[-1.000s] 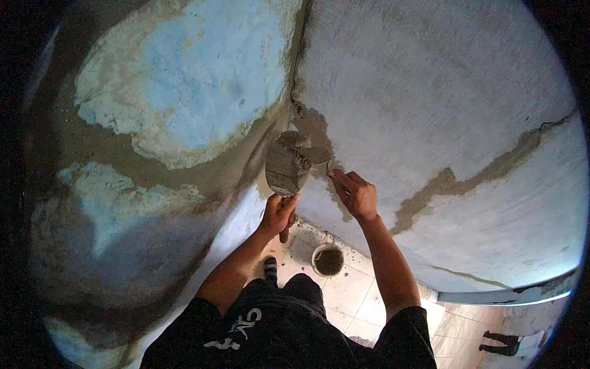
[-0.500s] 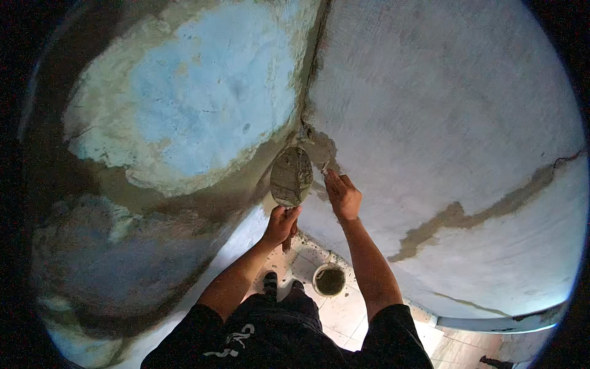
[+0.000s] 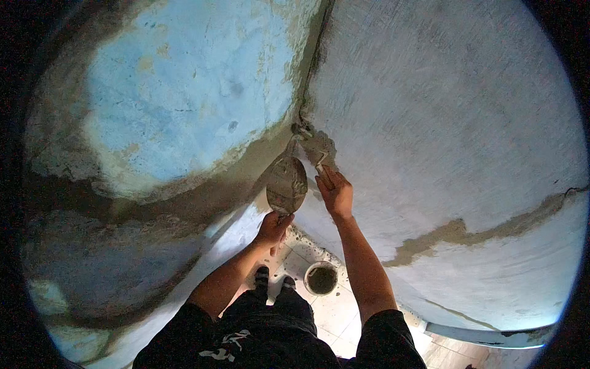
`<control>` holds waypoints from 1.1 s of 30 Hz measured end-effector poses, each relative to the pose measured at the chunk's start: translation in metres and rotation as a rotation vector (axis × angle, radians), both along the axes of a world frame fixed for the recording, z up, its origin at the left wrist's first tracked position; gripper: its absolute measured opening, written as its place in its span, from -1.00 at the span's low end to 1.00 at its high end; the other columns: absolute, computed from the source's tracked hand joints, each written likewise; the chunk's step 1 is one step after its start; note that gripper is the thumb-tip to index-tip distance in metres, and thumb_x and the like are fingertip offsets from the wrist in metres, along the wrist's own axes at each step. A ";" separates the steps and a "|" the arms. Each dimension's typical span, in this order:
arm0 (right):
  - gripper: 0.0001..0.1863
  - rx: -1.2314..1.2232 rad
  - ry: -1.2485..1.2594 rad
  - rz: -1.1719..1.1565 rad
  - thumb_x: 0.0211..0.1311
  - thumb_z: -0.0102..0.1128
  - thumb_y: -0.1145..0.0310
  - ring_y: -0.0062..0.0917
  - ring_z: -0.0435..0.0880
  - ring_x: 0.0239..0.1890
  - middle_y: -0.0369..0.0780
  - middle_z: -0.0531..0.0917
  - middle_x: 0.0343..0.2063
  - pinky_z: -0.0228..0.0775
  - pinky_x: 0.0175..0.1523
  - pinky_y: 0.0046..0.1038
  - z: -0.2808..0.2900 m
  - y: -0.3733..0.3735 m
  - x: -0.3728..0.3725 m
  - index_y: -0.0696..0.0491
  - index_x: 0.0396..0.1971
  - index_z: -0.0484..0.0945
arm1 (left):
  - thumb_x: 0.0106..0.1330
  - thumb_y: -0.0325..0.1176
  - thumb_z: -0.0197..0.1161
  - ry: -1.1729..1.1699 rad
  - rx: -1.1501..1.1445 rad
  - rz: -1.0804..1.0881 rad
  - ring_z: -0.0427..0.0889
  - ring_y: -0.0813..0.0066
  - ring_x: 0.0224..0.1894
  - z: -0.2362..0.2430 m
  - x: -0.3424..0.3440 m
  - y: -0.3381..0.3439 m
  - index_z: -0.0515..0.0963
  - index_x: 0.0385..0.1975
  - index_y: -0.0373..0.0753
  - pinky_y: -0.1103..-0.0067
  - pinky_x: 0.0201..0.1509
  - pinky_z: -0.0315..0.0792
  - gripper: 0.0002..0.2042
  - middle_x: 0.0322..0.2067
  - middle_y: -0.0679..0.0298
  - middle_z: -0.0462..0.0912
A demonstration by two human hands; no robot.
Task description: The person patches and plasters cracks in a wall using a trowel to apply cement mixture from a bucket.
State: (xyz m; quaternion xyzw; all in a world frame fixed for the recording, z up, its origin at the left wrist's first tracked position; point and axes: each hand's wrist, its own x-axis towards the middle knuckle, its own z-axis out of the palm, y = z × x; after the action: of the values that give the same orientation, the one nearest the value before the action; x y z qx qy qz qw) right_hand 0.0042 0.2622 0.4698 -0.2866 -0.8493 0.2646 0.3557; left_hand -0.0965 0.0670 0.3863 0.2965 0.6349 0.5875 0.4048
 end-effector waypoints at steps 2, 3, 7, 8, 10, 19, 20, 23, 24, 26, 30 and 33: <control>-0.55 -0.012 0.086 -0.014 0.16 0.44 0.36 -0.22 0.73 -0.30 -0.04 0.71 -0.33 0.53 -0.15 -0.34 -0.014 0.004 -0.001 0.12 0.06 0.64 | 0.45 -0.27 0.20 -0.009 -0.046 -0.007 0.38 0.65 -0.57 0.006 0.006 -0.014 0.55 -0.33 -0.30 0.51 -0.47 0.32 -0.79 -0.62 0.39 0.49; -0.55 -0.014 0.089 -0.014 0.16 0.44 0.36 -0.22 0.73 -0.30 -0.04 0.71 -0.33 0.53 -0.15 -0.34 -0.018 0.001 -0.002 0.12 0.06 0.64 | 0.45 -0.27 0.21 -0.006 -0.062 0.005 0.39 0.65 -0.56 0.009 0.008 -0.020 0.56 -0.32 -0.31 0.51 -0.46 0.33 -0.79 -0.61 0.39 0.49; -0.56 -0.153 0.139 -0.125 0.19 0.44 0.33 -0.35 0.75 -0.27 -0.03 0.73 -0.30 0.53 -0.13 -0.39 -0.019 -0.023 -0.019 0.16 0.05 0.65 | 0.46 -0.26 0.22 0.029 -0.051 -0.038 0.34 0.66 -0.67 0.016 -0.002 -0.037 0.56 -0.29 -0.33 0.53 -0.58 0.28 -0.77 -0.65 0.42 0.45; -0.56 -0.186 0.147 -0.153 0.20 0.44 0.32 -0.40 0.75 -0.26 -0.02 0.74 -0.29 0.53 -0.13 -0.40 -0.019 -0.026 -0.020 0.17 0.05 0.65 | 0.47 -0.26 0.21 0.010 -0.069 -0.085 0.32 0.67 -0.71 0.022 -0.003 -0.036 0.56 -0.28 -0.34 0.54 -0.63 0.26 -0.77 -0.68 0.44 0.43; -0.56 -0.215 0.150 -0.160 0.20 0.45 0.31 -0.41 0.75 -0.26 -0.02 0.74 -0.30 0.54 -0.13 -0.39 -0.019 -0.026 -0.019 0.18 0.04 0.65 | 0.49 -0.27 0.18 -0.018 -0.086 -0.099 0.26 0.68 -0.78 0.037 -0.010 -0.027 0.54 -0.29 -0.34 0.55 -0.70 0.18 -0.77 -0.72 0.44 0.38; -0.66 -0.242 -0.027 -0.090 0.22 0.43 0.26 -0.36 0.71 -0.38 -0.01 0.73 -0.39 0.51 -0.21 -0.36 0.056 -0.022 -0.003 0.15 -0.10 0.68 | 0.49 -0.20 0.19 0.144 0.148 -0.166 0.38 0.62 -0.74 0.018 -0.040 0.030 0.43 -0.38 -0.24 0.55 -0.67 0.31 -0.74 -0.68 0.39 0.41; -0.66 -0.237 -0.028 -0.097 0.22 0.43 0.26 -0.36 0.71 -0.38 -0.01 0.73 -0.39 0.51 -0.21 -0.36 0.058 -0.022 0.000 0.15 -0.10 0.68 | 0.49 -0.20 0.19 0.116 0.108 -0.186 0.39 0.62 -0.73 0.020 -0.040 0.031 0.44 -0.37 -0.23 0.55 -0.65 0.33 -0.75 -0.69 0.40 0.41; -0.66 -0.170 -0.037 -0.109 0.27 0.40 0.25 -0.66 0.51 -0.40 -0.14 0.68 -0.46 0.46 -0.23 -0.48 0.067 -0.026 0.005 0.16 -0.08 0.68 | 0.49 -0.20 0.20 0.085 0.102 -0.187 0.41 0.62 -0.72 0.026 -0.037 0.030 0.45 -0.36 -0.23 0.55 -0.64 0.37 -0.75 -0.69 0.40 0.41; -0.68 -0.151 -0.018 -0.132 0.26 0.41 0.27 -0.49 0.61 -0.39 -0.07 0.70 -0.42 0.49 -0.22 -0.43 0.069 -0.030 0.005 0.14 -0.09 0.68 | 0.49 -0.21 0.19 0.047 0.075 -0.191 0.41 0.62 -0.72 0.028 -0.037 0.030 0.45 -0.36 -0.24 0.55 -0.63 0.37 -0.76 -0.70 0.40 0.42; -0.70 -0.131 0.000 -0.145 0.25 0.41 0.29 -0.31 0.72 -0.39 0.00 0.73 -0.38 0.52 -0.22 -0.37 0.074 -0.036 0.006 0.13 -0.10 0.68 | 0.49 -0.22 0.19 0.063 0.111 -0.189 0.41 0.62 -0.72 0.025 -0.040 0.031 0.46 -0.36 -0.24 0.55 -0.63 0.38 -0.76 -0.70 0.39 0.42; -0.70 -0.151 -0.056 -0.146 0.24 0.40 0.31 -0.24 0.77 -0.33 0.02 0.72 -0.36 0.53 -0.21 -0.35 0.077 -0.039 0.014 0.11 -0.08 0.68 | 0.49 -0.24 0.19 0.142 0.208 -0.154 0.42 0.61 -0.73 0.027 -0.038 0.032 0.47 -0.36 -0.25 0.55 -0.64 0.38 -0.77 -0.69 0.38 0.44; -0.70 -0.137 -0.220 -0.074 0.22 0.39 0.31 -0.14 0.74 -0.31 0.03 0.72 -0.35 0.54 -0.22 -0.31 0.083 -0.040 0.022 0.10 -0.09 0.67 | 0.49 -0.24 0.19 0.140 0.174 -0.161 0.41 0.61 -0.74 0.020 -0.044 0.029 0.47 -0.35 -0.24 0.56 -0.64 0.38 -0.77 -0.70 0.37 0.44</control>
State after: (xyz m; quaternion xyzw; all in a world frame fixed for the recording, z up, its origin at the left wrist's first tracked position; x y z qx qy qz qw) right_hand 0.0258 0.2227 0.5523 -0.3685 -0.8521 0.2755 0.2495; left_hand -0.1405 0.0964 0.4068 0.4207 0.5825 0.5839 0.3778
